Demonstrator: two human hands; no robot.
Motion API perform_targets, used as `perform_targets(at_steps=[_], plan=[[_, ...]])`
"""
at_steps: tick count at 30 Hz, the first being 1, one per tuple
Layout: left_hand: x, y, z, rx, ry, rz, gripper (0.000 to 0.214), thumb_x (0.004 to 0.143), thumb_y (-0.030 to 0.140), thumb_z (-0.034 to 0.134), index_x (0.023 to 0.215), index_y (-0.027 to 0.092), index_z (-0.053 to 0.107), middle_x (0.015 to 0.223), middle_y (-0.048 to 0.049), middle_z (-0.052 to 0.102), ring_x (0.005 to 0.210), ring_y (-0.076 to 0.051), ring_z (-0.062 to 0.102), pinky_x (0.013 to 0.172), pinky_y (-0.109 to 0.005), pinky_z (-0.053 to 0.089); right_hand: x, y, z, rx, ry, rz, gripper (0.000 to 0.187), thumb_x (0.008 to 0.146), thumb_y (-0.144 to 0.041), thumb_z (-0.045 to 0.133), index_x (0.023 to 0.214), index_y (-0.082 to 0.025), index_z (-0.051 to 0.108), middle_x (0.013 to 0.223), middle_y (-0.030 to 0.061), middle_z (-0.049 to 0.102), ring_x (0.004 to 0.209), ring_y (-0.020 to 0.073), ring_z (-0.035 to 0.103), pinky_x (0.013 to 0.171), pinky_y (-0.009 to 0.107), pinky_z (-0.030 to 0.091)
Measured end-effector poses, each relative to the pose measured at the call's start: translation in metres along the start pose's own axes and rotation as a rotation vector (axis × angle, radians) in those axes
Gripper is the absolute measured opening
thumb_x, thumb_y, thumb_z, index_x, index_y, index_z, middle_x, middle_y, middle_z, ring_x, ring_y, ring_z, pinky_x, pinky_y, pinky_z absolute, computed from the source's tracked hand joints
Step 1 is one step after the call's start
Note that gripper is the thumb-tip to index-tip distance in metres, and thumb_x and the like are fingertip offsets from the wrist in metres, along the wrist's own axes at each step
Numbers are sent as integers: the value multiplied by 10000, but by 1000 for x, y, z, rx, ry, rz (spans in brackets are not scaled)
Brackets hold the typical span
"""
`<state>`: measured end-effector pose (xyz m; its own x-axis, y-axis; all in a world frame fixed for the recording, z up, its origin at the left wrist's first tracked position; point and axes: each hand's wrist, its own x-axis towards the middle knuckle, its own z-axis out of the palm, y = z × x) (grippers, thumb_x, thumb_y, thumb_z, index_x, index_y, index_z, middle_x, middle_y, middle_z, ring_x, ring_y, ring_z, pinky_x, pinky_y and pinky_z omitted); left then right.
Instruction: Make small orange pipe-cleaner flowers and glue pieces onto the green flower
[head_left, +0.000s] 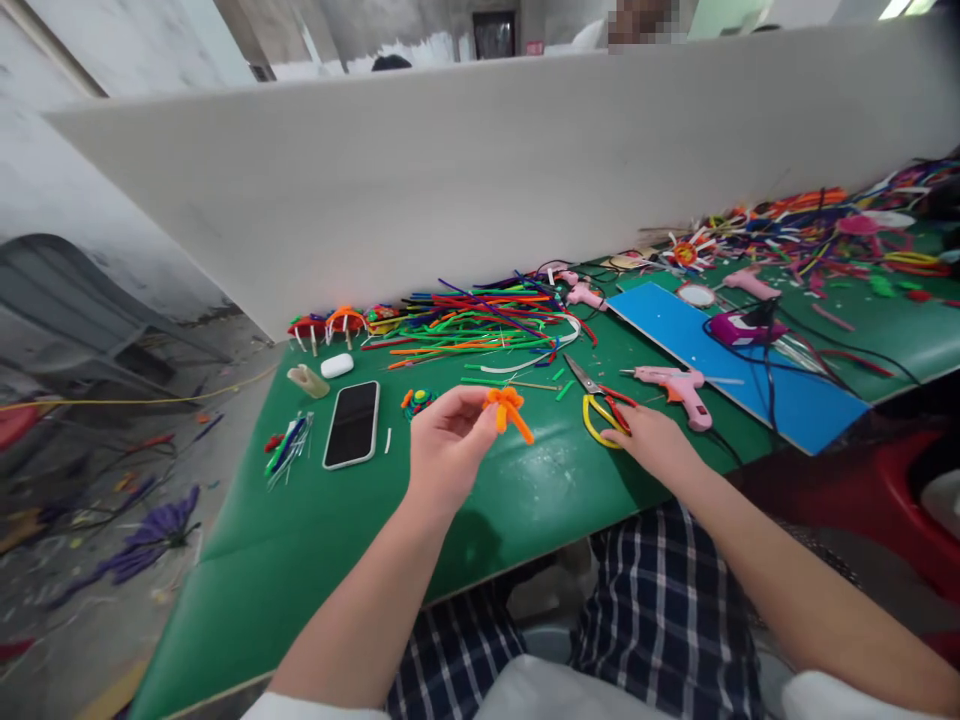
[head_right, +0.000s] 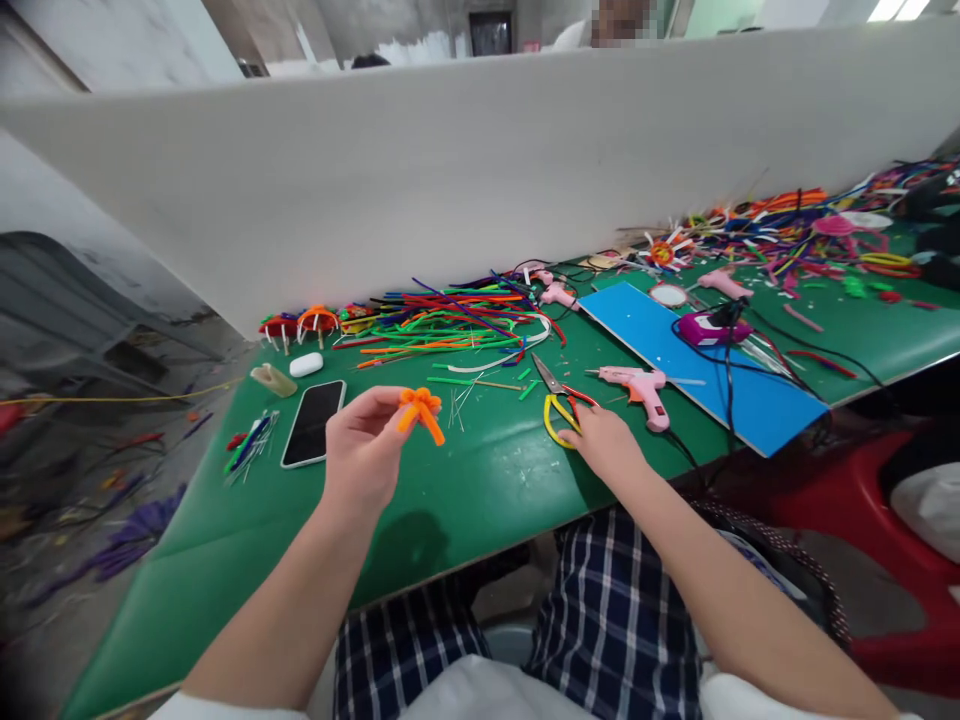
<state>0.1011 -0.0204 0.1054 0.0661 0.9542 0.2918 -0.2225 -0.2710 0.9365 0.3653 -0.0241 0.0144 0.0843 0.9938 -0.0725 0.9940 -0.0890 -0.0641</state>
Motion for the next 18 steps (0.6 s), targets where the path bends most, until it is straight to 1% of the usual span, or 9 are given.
perform_targets(at_steps=[1,5,8,10,12,15,17,18], plan=[[-7,3,-1,-9,12,10,68,682,206,676,740,178,654,716,-16,688,647,-124,642,570,-211,507,3,0,1,-16,-14,30,302,823,-345,483,1024,-131,555,951,131,629,907,242,595,729,309,434],[-32,9,-4,-35,53,8,63,687,214,675,742,184,662,691,-7,685,617,-119,636,579,-223,511,20,-6,-7,-41,-76,102,272,768,-334,541,879,-92,598,885,181,640,844,268,613,659,310,427],[-45,10,-9,-62,76,-49,82,677,226,683,740,177,664,692,-13,683,630,-125,637,577,-227,507,29,-5,-15,5,-157,123,207,693,-312,583,735,-112,613,722,132,650,687,237,626,547,274,407],[-51,9,-13,-93,93,-104,94,673,235,684,739,171,664,701,-17,685,632,-119,631,589,-225,501,27,-1,-20,51,-179,139,201,668,-324,579,675,-125,601,621,93,627,572,203,603,483,258,384],[-54,7,-17,-118,104,-166,100,673,242,679,737,166,663,705,-16,685,605,-103,614,600,-223,490,19,5,-24,87,-138,171,231,696,-350,536,714,-126,591,615,85,617,540,190,584,465,259,377],[-55,0,-23,-123,116,-248,115,667,252,678,724,154,659,675,-10,675,570,-91,590,596,-224,475,-6,12,-30,131,-3,209,337,734,-424,491,865,-120,556,762,111,625,626,197,590,503,272,402],[-55,-6,-25,-126,123,-294,132,654,257,686,712,142,656,644,-7,665,558,-91,586,591,-222,472,-28,11,-36,232,126,168,429,701,-463,539,961,-123,515,872,112,610,673,190,592,538,271,425],[-54,-8,-25,-133,124,-321,139,647,258,690,705,137,654,628,-6,660,552,-90,584,585,-219,470,-41,8,-40,295,180,112,479,688,-467,560,1018,-126,490,890,104,605,675,188,592,547,275,434]])
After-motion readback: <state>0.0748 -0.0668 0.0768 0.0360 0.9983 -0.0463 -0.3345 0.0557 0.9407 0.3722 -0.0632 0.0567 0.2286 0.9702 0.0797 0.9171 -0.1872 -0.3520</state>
